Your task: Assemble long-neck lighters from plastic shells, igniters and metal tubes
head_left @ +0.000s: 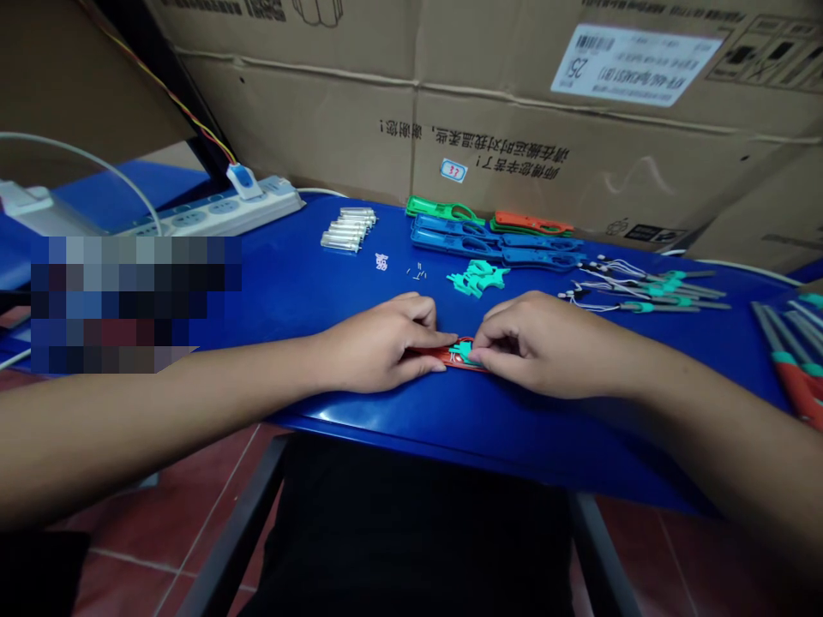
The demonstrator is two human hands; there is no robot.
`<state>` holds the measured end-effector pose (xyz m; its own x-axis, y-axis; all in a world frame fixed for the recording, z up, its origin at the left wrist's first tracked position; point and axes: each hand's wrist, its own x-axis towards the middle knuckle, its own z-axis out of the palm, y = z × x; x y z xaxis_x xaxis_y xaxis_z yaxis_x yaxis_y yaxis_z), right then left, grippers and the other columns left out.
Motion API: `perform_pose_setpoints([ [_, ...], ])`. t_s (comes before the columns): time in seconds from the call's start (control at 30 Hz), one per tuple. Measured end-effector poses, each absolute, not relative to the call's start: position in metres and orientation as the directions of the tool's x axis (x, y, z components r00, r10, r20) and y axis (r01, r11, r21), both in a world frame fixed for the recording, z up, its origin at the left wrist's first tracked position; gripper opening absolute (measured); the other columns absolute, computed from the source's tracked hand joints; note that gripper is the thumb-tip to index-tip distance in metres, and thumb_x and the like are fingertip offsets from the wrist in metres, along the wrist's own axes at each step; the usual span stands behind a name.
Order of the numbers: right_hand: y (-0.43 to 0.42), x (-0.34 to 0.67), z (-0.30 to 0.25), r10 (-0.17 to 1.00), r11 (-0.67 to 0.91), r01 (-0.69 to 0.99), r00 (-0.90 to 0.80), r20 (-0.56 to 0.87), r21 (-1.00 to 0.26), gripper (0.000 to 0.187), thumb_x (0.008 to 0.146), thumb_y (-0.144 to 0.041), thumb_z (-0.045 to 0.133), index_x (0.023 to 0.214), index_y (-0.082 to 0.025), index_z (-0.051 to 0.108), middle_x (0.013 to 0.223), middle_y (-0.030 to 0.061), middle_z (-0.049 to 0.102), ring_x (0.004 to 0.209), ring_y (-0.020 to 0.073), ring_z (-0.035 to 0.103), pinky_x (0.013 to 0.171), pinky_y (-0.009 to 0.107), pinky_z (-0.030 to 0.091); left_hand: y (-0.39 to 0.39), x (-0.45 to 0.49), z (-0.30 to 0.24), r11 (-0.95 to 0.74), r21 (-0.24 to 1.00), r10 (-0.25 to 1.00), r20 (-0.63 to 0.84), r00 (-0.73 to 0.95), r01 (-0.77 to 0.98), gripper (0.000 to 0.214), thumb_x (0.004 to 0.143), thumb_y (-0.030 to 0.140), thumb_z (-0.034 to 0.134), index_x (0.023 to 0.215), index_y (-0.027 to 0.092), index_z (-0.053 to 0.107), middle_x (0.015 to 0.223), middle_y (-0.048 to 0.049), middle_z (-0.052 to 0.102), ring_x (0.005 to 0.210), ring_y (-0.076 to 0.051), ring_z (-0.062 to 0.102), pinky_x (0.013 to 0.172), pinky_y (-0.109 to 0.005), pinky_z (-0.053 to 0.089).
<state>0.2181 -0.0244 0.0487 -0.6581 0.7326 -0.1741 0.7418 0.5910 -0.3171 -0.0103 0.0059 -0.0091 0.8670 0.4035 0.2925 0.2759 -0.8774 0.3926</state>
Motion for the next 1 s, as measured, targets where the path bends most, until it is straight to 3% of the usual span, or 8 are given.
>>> perform_pose_setpoints([
  [0.23,-0.024,0.223,0.041,0.706,0.627,0.704,-0.694,-0.138,-0.333,0.021,0.091,-0.023,0.055,0.085,-0.019,0.076,0.082,0.0030,0.071,0.072,0.0142,0.061,0.066,0.026,0.040,0.006,-0.010,-0.010,-0.878,0.382,0.408,0.283,0.868,0.288,0.035,0.094,0.034,0.060,0.123,0.017,0.068,0.092,-0.0066,0.057,0.090,-0.019,0.054,0.083,-0.032,0.046],
  [0.5,-0.033,0.223,0.036,0.704,0.675,0.712,-0.700,-0.118,-0.194,0.032,0.097,-0.028,0.047,0.082,-0.016,0.073,0.080,0.0066,0.065,0.074,0.0175,0.059,0.069,0.029,0.040,0.006,-0.011,-0.010,-0.878,0.383,0.407,0.280,0.869,0.288,0.035,0.094,0.034,0.060,0.125,0.017,0.067,0.094,-0.0070,0.057,0.091,-0.019,0.054,0.085,-0.032,0.046],
  [0.73,-0.037,0.221,0.039,0.722,0.642,0.730,-0.679,-0.135,-0.237,0.016,0.084,-0.016,0.057,0.076,-0.017,0.070,0.075,0.0029,0.062,0.068,0.0146,0.056,0.064,0.027,0.038,0.007,-0.011,-0.011,-0.884,0.380,0.395,0.296,0.870,0.273,0.036,0.094,0.032,0.061,0.126,0.016,0.067,0.093,-0.0075,0.058,0.092,-0.019,0.055,0.086,-0.033,0.046],
  [1.0,-0.047,0.219,0.034,0.722,0.687,0.726,-0.687,-0.088,-0.026,0.024,0.092,-0.020,0.050,0.080,-0.015,0.070,0.079,0.0075,0.064,0.075,0.0198,0.057,0.072,0.032,0.040,0.006,-0.010,-0.010,-0.878,0.386,0.404,0.286,0.869,0.281,0.035,0.094,0.032,0.060,0.124,0.016,0.068,0.093,-0.0077,0.058,0.091,-0.019,0.055,0.086,-0.034,0.047],
])
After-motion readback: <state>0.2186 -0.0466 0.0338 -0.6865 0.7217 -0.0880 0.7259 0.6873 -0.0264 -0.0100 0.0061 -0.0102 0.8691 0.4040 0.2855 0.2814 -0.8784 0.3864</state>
